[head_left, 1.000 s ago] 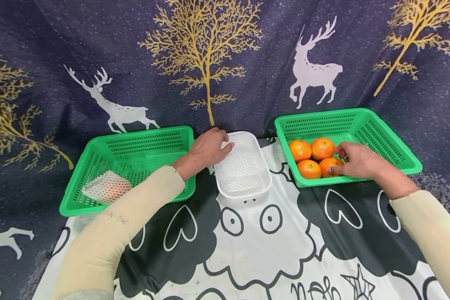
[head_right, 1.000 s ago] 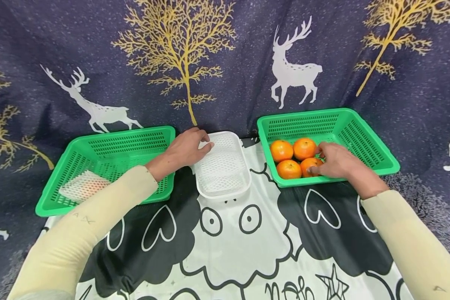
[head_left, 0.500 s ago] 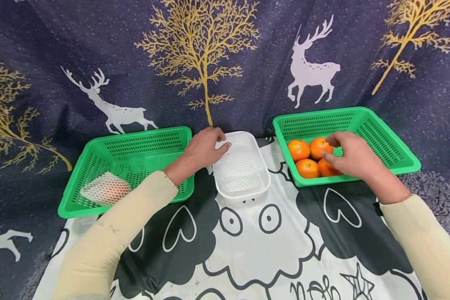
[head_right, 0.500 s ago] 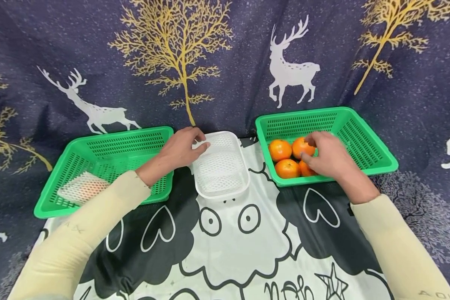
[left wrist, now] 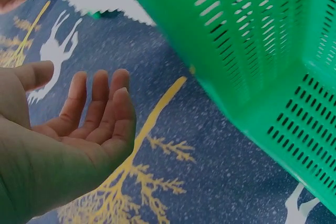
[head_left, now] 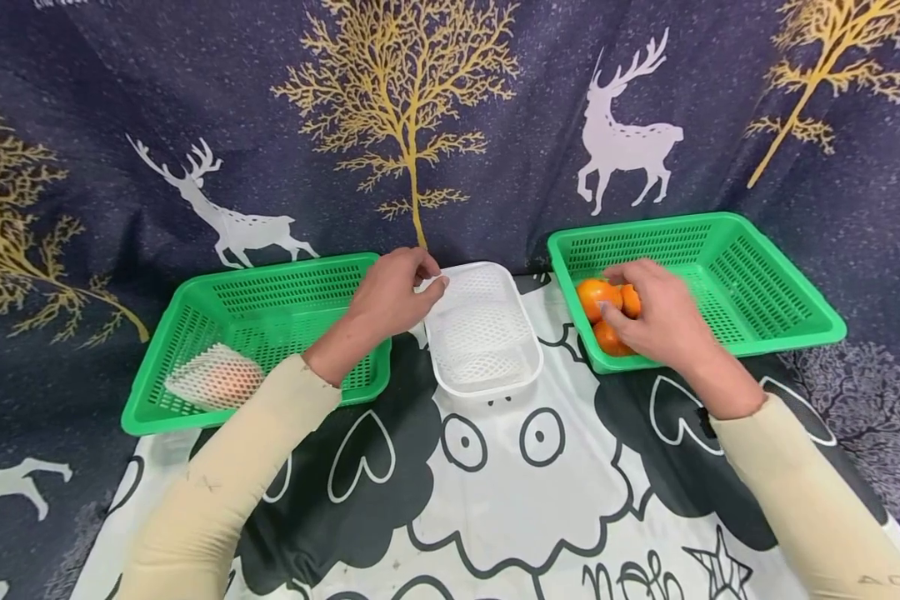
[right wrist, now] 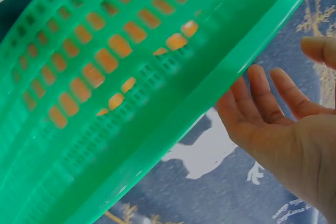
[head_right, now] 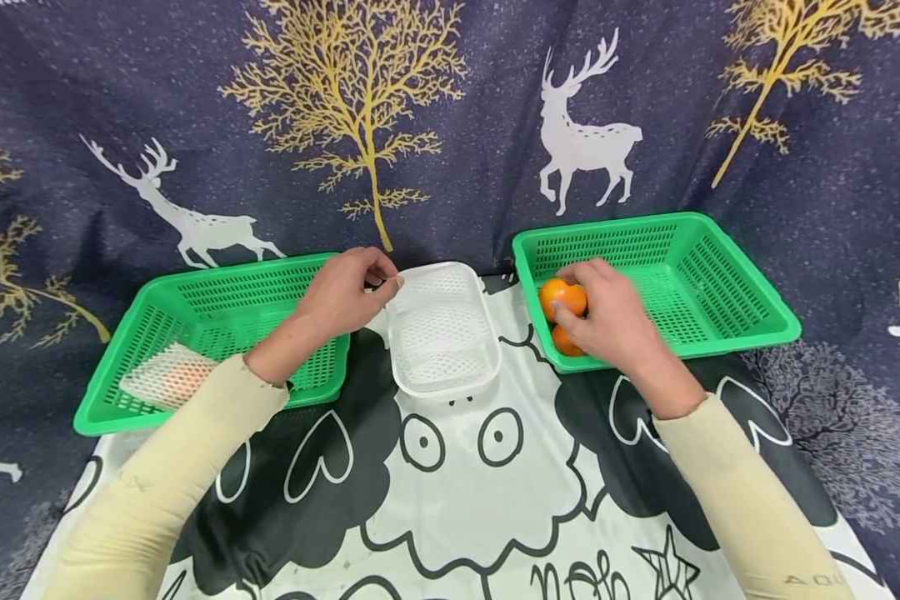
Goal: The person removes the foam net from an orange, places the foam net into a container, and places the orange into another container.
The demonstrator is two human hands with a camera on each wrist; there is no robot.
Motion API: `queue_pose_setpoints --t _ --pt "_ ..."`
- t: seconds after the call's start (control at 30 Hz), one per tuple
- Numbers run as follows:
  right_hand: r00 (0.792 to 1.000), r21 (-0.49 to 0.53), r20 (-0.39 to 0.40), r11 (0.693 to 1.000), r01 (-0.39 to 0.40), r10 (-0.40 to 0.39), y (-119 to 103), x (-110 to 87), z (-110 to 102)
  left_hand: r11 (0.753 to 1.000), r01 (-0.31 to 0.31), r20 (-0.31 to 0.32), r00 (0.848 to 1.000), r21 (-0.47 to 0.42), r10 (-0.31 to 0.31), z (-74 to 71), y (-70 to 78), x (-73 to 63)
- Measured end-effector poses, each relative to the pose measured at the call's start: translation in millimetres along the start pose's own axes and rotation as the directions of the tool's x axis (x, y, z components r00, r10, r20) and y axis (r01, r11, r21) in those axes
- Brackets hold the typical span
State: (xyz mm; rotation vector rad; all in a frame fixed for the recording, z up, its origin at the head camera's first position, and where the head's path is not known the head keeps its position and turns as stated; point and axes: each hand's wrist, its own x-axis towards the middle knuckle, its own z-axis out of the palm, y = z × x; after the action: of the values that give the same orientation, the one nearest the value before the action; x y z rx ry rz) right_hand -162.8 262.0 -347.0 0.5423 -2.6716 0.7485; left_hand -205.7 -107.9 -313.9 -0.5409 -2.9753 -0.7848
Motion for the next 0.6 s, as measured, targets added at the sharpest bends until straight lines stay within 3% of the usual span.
queue_pose_setpoints --t 0.23,0.6 --pt "0.991 0.021 -0.083 0.994 0.108 -0.106 -18.0 3.4 15.9 0.998 0.028 -0.023 0.999 -0.056 -0.029 -8.4 3.0 -11.5" --pt "0.981 0.083 -0.071 0.979 0.188 -0.182 -47.3 7.9 40.4 0.993 0.073 -0.017 0.997 -0.089 -0.074 -16.3 -4.2 -36.5"
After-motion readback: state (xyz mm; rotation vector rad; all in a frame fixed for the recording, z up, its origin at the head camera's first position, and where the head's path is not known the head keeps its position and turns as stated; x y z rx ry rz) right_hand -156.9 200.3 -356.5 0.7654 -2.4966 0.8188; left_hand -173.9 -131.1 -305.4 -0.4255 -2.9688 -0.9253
